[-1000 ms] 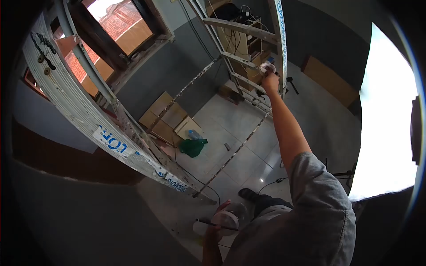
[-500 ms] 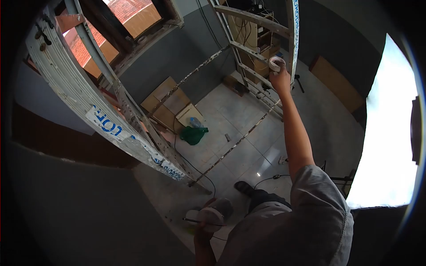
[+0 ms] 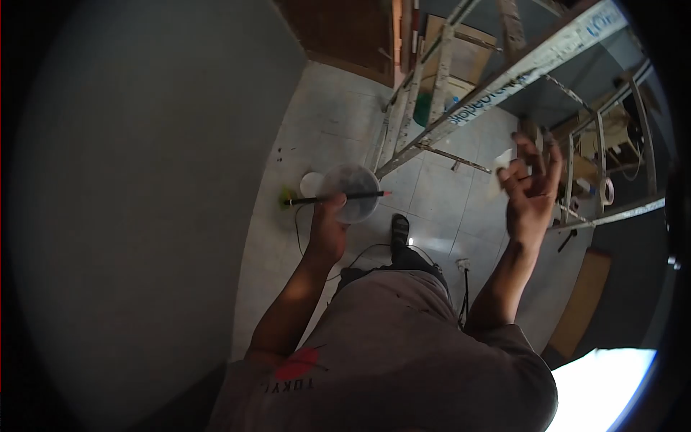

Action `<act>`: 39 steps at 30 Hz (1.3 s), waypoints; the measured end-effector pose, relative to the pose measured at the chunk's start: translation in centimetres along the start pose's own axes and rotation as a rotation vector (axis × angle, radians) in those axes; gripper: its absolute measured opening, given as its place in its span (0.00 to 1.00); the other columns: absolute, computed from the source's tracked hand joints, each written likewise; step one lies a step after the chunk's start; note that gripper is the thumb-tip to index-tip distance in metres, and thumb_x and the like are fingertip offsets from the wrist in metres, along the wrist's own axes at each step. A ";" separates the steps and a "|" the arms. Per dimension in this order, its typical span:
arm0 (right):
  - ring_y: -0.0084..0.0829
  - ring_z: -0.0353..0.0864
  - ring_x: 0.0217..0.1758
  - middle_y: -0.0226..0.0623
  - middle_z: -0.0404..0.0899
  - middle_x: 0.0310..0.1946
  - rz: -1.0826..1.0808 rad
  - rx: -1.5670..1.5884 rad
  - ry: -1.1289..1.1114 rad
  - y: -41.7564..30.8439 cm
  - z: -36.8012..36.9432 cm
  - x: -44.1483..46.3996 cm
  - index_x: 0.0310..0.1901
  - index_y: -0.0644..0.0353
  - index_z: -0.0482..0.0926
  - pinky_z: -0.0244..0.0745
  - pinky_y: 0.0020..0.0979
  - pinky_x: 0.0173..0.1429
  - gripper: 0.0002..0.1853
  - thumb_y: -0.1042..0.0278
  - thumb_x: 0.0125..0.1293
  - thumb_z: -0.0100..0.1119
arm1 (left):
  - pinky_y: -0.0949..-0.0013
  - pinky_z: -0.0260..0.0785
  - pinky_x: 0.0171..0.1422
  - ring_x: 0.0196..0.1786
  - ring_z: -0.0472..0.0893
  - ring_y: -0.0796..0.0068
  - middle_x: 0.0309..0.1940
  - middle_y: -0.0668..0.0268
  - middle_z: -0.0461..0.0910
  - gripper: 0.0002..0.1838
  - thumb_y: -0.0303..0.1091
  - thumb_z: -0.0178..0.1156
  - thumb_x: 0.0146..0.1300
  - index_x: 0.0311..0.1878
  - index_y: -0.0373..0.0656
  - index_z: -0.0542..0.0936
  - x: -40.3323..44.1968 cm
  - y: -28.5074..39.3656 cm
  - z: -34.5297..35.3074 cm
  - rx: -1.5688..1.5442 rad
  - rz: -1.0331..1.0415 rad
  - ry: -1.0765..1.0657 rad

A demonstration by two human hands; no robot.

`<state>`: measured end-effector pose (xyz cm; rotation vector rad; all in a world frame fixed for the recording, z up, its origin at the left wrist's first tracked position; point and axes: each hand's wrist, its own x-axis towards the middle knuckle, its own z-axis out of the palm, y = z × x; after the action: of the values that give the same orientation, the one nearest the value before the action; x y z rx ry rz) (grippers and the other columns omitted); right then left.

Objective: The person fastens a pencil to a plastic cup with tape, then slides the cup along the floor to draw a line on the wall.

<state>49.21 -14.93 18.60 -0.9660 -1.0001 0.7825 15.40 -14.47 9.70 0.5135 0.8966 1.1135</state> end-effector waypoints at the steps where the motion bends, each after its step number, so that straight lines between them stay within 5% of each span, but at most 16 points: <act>1: 0.16 0.78 0.43 0.51 0.72 0.73 0.020 0.080 -0.086 -0.3 2.6 -0.9 0.83 0.62 0.61 0.81 0.18 0.47 0.47 0.96 0.63 0.67 | 0.52 0.73 0.78 0.74 0.78 0.61 0.68 0.57 0.78 0.35 0.40 0.63 0.71 0.78 0.37 0.68 -0.8 0.6 -0.3 0.027 0.018 0.057; 5: 0.19 0.82 0.50 0.43 0.74 0.72 0.298 0.328 -0.429 -3.5 12.6 -5.7 0.68 0.70 0.76 0.84 0.26 0.57 0.30 0.97 0.64 0.66 | 0.56 0.73 0.74 0.70 0.79 0.65 0.67 0.59 0.77 0.35 0.40 0.66 0.71 0.78 0.41 0.67 -4.2 1.9 -1.5 0.045 0.199 0.242; 8: 0.22 0.85 0.59 0.43 0.75 0.70 0.243 0.206 -0.540 -3.1 18.3 -8.7 0.49 0.72 0.85 0.81 0.26 0.62 0.13 0.94 0.66 0.68 | 0.60 0.73 0.72 0.67 0.79 0.69 0.67 0.61 0.76 0.37 0.40 0.68 0.72 0.79 0.45 0.65 -6.5 2.8 -2.7 0.065 0.341 0.346; 14: 0.22 0.83 0.56 0.39 0.78 0.60 0.242 0.295 -0.578 -3.0 24.7 -13.4 0.48 0.69 0.86 0.78 0.25 0.59 0.11 0.92 0.67 0.68 | 0.63 0.70 0.74 0.68 0.77 0.69 0.67 0.58 0.75 0.38 0.37 0.70 0.71 0.80 0.43 0.63 -11.7 5.1 -4.7 -0.098 0.447 0.383; 21: 0.27 0.82 0.49 0.32 0.89 0.38 0.103 -0.073 -0.614 -4.1 28.5 -17.1 0.42 0.62 0.91 0.74 0.31 0.61 0.07 0.78 0.63 0.79 | 0.62 0.67 0.76 0.68 0.77 0.67 0.68 0.57 0.75 0.39 0.35 0.69 0.70 0.80 0.41 0.63 -15.0 5.4 -9.6 -0.083 0.538 0.300; 39: 0.34 0.82 0.51 0.35 0.92 0.39 -0.179 -0.249 -0.746 -2.9 34.9 -19.9 0.42 0.61 0.93 0.75 0.36 0.61 0.09 0.77 0.60 0.79 | 0.59 0.64 0.81 0.74 0.72 0.64 0.72 0.53 0.70 0.44 0.38 0.73 0.67 0.80 0.37 0.62 -20.0 8.7 -13.9 -0.064 0.599 0.333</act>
<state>10.06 -23.43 22.57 -0.7808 -1.8393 0.9000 -3.96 -30.56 15.51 0.5701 1.0185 1.8060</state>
